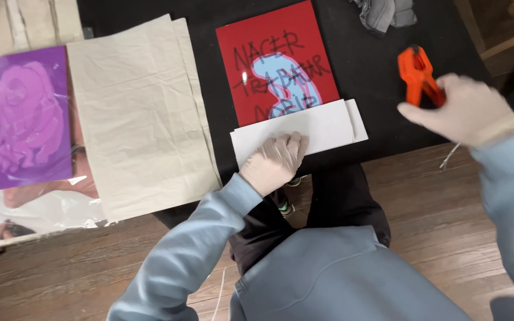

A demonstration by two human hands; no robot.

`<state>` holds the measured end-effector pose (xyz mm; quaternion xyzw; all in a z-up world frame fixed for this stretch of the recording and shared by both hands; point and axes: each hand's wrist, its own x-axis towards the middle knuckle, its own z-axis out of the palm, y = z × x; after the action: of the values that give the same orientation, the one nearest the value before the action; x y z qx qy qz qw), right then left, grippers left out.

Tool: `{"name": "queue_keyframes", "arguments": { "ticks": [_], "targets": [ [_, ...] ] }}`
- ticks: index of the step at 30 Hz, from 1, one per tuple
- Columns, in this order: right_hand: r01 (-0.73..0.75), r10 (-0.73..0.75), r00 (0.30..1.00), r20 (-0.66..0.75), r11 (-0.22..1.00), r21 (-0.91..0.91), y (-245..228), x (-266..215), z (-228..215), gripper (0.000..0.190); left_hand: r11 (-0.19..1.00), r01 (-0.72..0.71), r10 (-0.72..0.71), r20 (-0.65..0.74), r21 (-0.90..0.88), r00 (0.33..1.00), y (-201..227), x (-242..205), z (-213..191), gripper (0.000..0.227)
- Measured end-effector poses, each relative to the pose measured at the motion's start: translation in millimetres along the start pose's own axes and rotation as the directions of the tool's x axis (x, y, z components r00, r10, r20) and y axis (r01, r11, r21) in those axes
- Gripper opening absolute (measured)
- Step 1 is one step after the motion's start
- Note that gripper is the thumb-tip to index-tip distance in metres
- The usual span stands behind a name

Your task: Prepping and wrapping a piece of artwork using paper and clamps.

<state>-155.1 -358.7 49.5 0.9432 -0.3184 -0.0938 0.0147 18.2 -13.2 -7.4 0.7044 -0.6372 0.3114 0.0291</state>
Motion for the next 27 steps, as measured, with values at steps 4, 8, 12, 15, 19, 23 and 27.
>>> {"name": "queue_keyframes", "arguments": {
  "ticks": [4, 8, 12, 15, 19, 23, 27],
  "targets": [
    [-0.067, -0.226, 0.930, 0.291, 0.673, 0.737, -11.0, -88.0, 10.7, 0.076, 0.999, 0.033, -0.033, 0.000, 0.024, 0.999, -1.1, 0.2, -7.2, 0.037],
    [-0.209, -0.449, 0.811, 0.375, 0.375, 0.903, -30.7, -150.4, 64.8, 0.084, 0.998, -0.038, 0.038, 0.002, 0.039, 0.999, -3.2, 7.7, -7.4, 0.038],
    [-0.355, -0.430, 0.818, 0.383, 0.148, 0.923, -62.5, -157.1, 81.1, 0.074, 0.998, -0.022, 0.022, 0.008, 0.050, 1.000, -5.5, 9.3, -10.7, 0.033],
    [-0.376, -0.389, 0.833, 0.393, 0.123, 0.918, -75.2, -145.3, 76.2, 0.065, 1.000, -0.008, 0.008, -0.009, 0.025, 1.000, -3.6, 8.0, -8.8, 0.035],
    [-0.385, -0.361, 0.844, 0.397, 0.107, 0.917, -87.9, -136.4, 64.9, 0.058, 0.995, -0.018, 0.018, 0.001, 0.100, 1.000, -3.9, 7.9, -8.8, 0.032],
    [-0.358, -0.305, 0.877, 0.370, 0.097, 0.929, -93.2, -121.4, 64.5, 0.051, 0.998, -0.031, 0.030, 0.023, 0.061, 0.999, -4.6, 7.9, -8.9, 0.031],
    [-0.343, -0.286, 0.892, 0.350, 0.077, 0.936, -94.8, -110.7, 63.6, 0.049, 0.999, -0.030, 0.030, -0.004, 0.026, 1.000, -5.2, 7.7, -8.7, 0.039]
  ]
}}
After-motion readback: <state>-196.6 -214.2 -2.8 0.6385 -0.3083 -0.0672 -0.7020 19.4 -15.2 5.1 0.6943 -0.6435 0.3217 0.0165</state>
